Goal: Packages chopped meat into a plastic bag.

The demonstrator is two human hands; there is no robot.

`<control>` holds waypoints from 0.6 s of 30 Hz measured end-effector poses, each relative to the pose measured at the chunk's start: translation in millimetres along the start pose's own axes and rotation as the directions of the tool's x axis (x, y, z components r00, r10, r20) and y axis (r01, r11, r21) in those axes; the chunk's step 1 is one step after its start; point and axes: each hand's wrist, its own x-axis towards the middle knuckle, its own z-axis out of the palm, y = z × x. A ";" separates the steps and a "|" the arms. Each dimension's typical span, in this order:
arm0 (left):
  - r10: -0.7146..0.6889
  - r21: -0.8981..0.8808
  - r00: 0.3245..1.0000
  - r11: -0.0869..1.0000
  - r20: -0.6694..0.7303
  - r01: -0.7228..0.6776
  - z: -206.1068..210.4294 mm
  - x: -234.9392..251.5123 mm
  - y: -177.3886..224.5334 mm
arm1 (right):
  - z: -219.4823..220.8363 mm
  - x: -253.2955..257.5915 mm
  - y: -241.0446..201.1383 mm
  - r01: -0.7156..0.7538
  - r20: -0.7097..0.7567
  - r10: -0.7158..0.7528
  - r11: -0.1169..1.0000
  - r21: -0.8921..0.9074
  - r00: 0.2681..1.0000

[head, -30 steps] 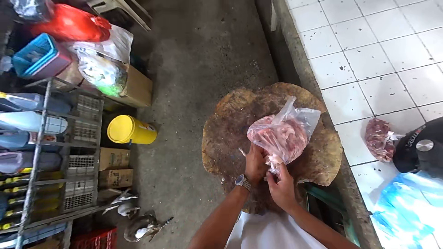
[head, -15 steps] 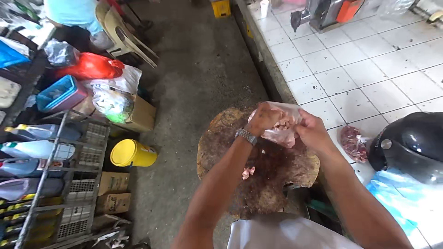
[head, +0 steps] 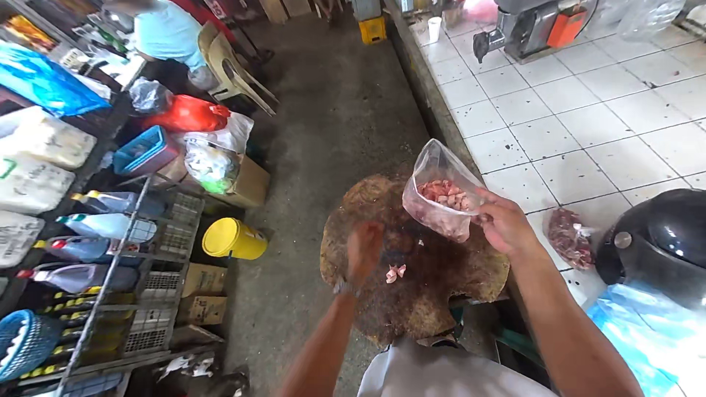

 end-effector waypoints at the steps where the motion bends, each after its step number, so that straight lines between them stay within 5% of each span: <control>1: -0.033 0.033 0.999 0.999 0.038 0.032 12.7 -17.2 -22.4 | -1.6 0.0 1.8 0.009 0.012 -0.009 1.000 -0.016 1.000; 7: -0.018 0.398 0.999 0.917 -0.033 0.029 79.9 -110.8 -72.9 | -1.4 -12.9 14.9 0.065 0.000 -0.066 0.979 -0.195 0.998; 18: 0.031 0.410 0.995 0.912 -0.095 0.011 78.9 -24.7 -82.9 | -5.6 -22.2 24.0 0.040 -0.002 -0.041 0.985 -0.170 0.999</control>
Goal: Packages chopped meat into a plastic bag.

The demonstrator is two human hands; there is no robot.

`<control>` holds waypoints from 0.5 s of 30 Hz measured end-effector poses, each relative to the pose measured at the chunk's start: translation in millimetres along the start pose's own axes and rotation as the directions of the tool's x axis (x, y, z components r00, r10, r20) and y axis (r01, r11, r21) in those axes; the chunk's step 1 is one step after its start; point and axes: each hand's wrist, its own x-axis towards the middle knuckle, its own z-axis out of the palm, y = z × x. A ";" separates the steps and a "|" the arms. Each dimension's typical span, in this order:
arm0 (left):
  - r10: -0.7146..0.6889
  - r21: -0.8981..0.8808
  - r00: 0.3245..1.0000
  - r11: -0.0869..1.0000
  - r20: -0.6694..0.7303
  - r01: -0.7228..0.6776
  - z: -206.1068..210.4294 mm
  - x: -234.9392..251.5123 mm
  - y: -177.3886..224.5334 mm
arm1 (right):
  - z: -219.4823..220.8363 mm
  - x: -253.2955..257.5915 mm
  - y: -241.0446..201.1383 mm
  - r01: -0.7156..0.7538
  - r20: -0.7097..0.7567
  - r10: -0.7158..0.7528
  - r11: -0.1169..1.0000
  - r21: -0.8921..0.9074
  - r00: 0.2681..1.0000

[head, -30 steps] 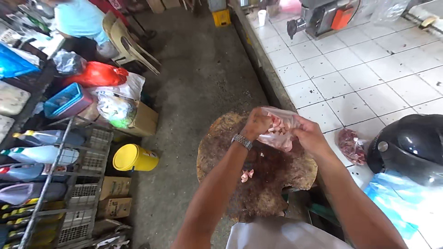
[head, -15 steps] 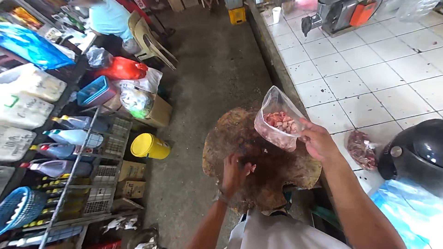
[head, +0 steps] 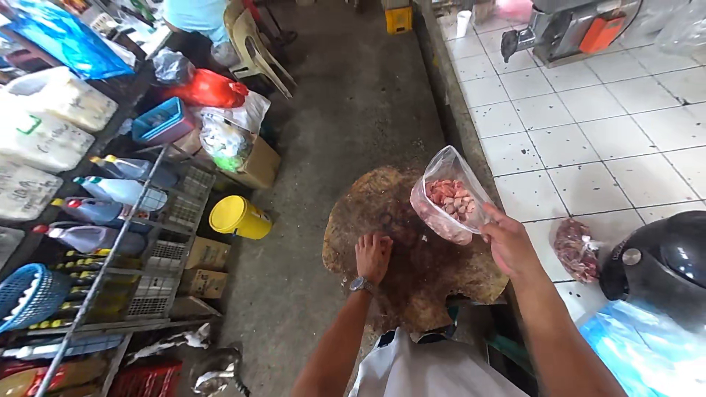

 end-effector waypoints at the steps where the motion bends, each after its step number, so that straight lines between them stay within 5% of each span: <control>1: 0.043 0.001 0.999 0.999 0.021 -0.043 -0.1 1.6 -2.7 | -0.5 -0.4 1.5 -0.009 -0.008 0.009 1.000 -0.005 1.000; 4: 0.155 0.013 0.981 0.987 0.115 -0.157 -2.0 4.1 -1.1 | -0.7 -1.0 4.2 -0.022 -0.021 0.022 1.000 -0.010 1.000; 8: 0.128 0.111 0.929 0.978 0.347 -0.176 -15.2 8.6 10.0 | 2.5 -1.0 6.7 -0.019 -0.014 0.019 1.000 0.000 1.000; 12: 0.203 0.125 0.931 0.960 0.305 -0.251 -9.0 -1.3 6.3 | 3.8 -2.5 7.0 -0.021 -0.012 0.021 1.000 0.007 1.000; 15: 0.272 0.110 0.953 0.952 0.131 -0.287 0.5 -9.8 1.2 | 3.7 -3.7 9.4 -0.027 -0.018 0.027 0.999 0.021 0.999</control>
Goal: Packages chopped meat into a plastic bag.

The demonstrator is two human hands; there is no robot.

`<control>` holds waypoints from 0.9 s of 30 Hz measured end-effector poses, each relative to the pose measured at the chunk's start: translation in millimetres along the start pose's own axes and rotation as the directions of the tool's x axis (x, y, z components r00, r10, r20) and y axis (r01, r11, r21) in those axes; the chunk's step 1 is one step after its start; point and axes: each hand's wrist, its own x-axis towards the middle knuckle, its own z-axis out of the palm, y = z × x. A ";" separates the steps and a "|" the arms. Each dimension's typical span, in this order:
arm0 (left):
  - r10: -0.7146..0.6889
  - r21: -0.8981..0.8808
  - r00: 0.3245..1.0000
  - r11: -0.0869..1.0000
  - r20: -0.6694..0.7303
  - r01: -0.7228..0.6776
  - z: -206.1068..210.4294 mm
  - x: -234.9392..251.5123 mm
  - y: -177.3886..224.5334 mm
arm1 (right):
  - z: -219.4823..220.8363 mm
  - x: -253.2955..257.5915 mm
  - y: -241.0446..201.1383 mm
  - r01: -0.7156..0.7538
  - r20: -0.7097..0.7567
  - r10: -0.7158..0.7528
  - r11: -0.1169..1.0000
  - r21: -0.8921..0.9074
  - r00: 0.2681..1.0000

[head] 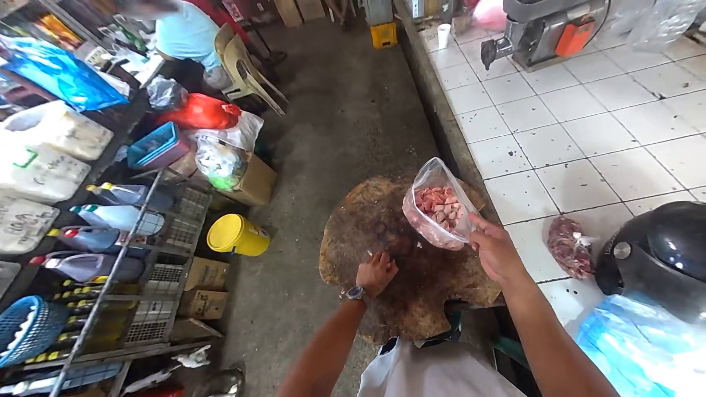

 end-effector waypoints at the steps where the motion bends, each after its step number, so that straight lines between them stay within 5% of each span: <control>1: 0.028 -0.001 0.998 1.000 -0.063 -0.029 4.5 -1.9 -0.9 | -0.3 -0.6 1.2 -0.004 -0.003 0.004 1.000 0.003 1.000; 9: 0.040 -0.067 0.996 0.997 -0.078 -0.046 3.2 -8.2 3.4 | 0.4 -2.0 6.2 -0.030 -0.012 0.031 0.999 0.030 0.999; 13: -0.197 -0.418 0.978 0.896 -0.070 0.150 -31.1 10.2 40.0 | 3.5 -1.8 1.7 -0.025 -0.012 0.025 0.999 0.021 1.000; 17: -0.232 -0.656 0.937 0.755 -0.260 0.005 -87.2 68.4 109.5 | 7.3 -5.4 1.5 -0.012 -0.002 0.012 1.000 0.028 1.000; 21: -0.089 -0.675 0.989 0.738 -0.122 -0.017 -116.3 117.0 133.6 | 9.4 -10.2 2.5 0.001 -0.010 -0.001 0.999 0.039 1.000; 27: -0.221 -0.471 0.966 0.872 -0.135 0.134 -101.2 145.2 118.3 | 5.5 -16.4 -1.7 0.045 0.004 -0.045 0.999 0.022 0.999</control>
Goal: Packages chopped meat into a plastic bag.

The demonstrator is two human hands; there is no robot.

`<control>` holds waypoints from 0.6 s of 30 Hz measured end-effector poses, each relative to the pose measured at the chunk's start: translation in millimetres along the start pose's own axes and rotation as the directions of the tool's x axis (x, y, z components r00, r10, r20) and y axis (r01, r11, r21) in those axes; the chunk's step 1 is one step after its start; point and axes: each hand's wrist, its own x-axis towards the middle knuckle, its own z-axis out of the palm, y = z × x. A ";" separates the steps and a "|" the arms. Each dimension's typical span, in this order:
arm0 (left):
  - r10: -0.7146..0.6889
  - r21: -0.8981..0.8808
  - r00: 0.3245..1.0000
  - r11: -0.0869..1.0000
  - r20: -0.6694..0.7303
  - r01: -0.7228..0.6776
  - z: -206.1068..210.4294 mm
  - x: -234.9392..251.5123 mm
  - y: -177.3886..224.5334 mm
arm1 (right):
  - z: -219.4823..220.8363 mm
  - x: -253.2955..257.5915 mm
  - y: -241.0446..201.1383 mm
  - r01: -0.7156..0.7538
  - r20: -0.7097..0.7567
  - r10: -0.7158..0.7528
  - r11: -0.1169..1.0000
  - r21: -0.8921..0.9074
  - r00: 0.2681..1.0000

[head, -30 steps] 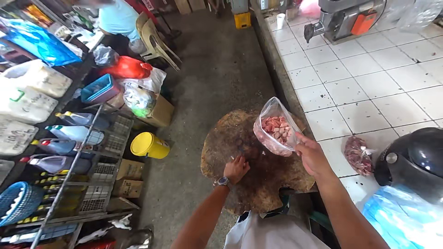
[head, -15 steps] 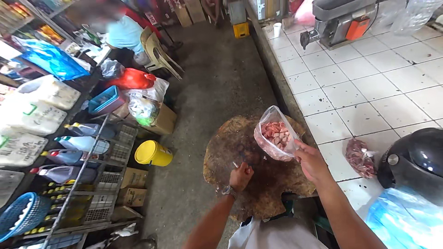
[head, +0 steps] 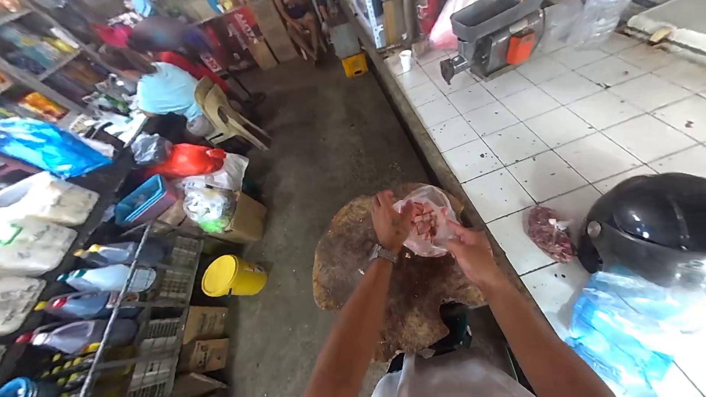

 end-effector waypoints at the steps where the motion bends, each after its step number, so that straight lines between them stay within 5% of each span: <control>1: -0.014 0.010 0.999 1.000 0.047 0.013 4.6 12.7 -3.1 | 0.3 0.1 1.3 0.009 0.010 -0.009 1.000 -0.028 1.000; 7: -0.017 0.103 0.998 0.995 0.067 0.010 7.7 43.5 1.0 | -1.8 0.5 9.6 0.025 0.040 -0.020 0.993 -0.116 0.999; 13: -0.032 -0.192 0.999 0.981 0.028 0.037 -19.5 33.4 -1.7 | -8.2 -0.9 9.7 0.031 0.049 -0.026 0.995 -0.095 0.998; 15: 0.000 -0.305 0.994 0.952 0.109 0.034 -34.9 16.1 -14.2 | -7.9 -1.7 5.5 0.027 0.048 -0.023 0.995 -0.095 0.999; 18: -0.154 -0.393 0.983 0.901 0.103 0.182 -24.3 -14.3 -39.8 | -6.3 -0.7 3.5 0.021 0.049 -0.015 0.994 -0.112 0.999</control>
